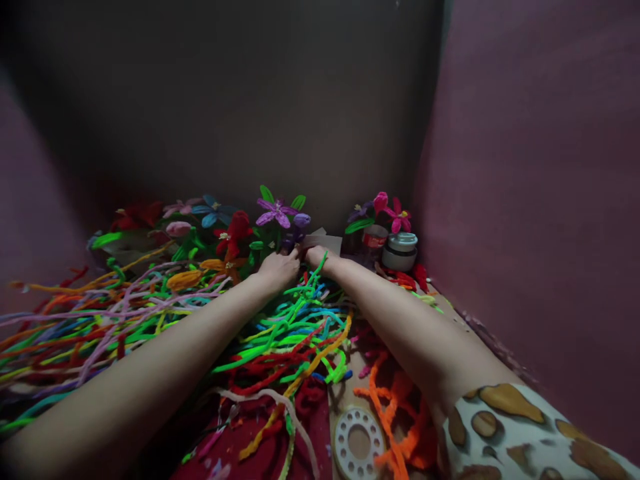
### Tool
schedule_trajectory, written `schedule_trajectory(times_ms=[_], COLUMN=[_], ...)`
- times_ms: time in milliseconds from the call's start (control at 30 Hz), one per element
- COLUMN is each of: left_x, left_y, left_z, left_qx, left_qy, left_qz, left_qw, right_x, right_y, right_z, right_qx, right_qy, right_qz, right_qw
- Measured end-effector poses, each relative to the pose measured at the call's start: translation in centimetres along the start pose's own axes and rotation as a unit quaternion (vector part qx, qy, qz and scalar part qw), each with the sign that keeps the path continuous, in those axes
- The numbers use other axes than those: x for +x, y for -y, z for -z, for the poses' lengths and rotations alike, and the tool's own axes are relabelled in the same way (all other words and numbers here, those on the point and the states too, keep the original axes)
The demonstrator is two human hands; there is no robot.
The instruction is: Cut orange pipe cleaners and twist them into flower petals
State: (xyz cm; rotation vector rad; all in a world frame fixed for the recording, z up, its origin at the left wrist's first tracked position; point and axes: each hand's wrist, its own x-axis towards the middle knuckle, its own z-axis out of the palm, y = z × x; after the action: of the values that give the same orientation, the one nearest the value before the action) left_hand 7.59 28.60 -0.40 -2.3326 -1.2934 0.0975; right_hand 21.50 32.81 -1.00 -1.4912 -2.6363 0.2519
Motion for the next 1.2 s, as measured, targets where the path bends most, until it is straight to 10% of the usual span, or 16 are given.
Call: schedule_trajectory(times_ms=[1200], left_x=[-0.2], left_y=[0.0], left_z=[-0.8], left_qx=[-0.069], left_qy=[0.001], left_qz=[0.018], left_qw=[0.997], right_x=[-2.1], right_y=[1.3], right_z=[0.7], right_qx=[-0.178], right_qy=[0.023], right_qz=[-0.001], right_qw=[0.984])
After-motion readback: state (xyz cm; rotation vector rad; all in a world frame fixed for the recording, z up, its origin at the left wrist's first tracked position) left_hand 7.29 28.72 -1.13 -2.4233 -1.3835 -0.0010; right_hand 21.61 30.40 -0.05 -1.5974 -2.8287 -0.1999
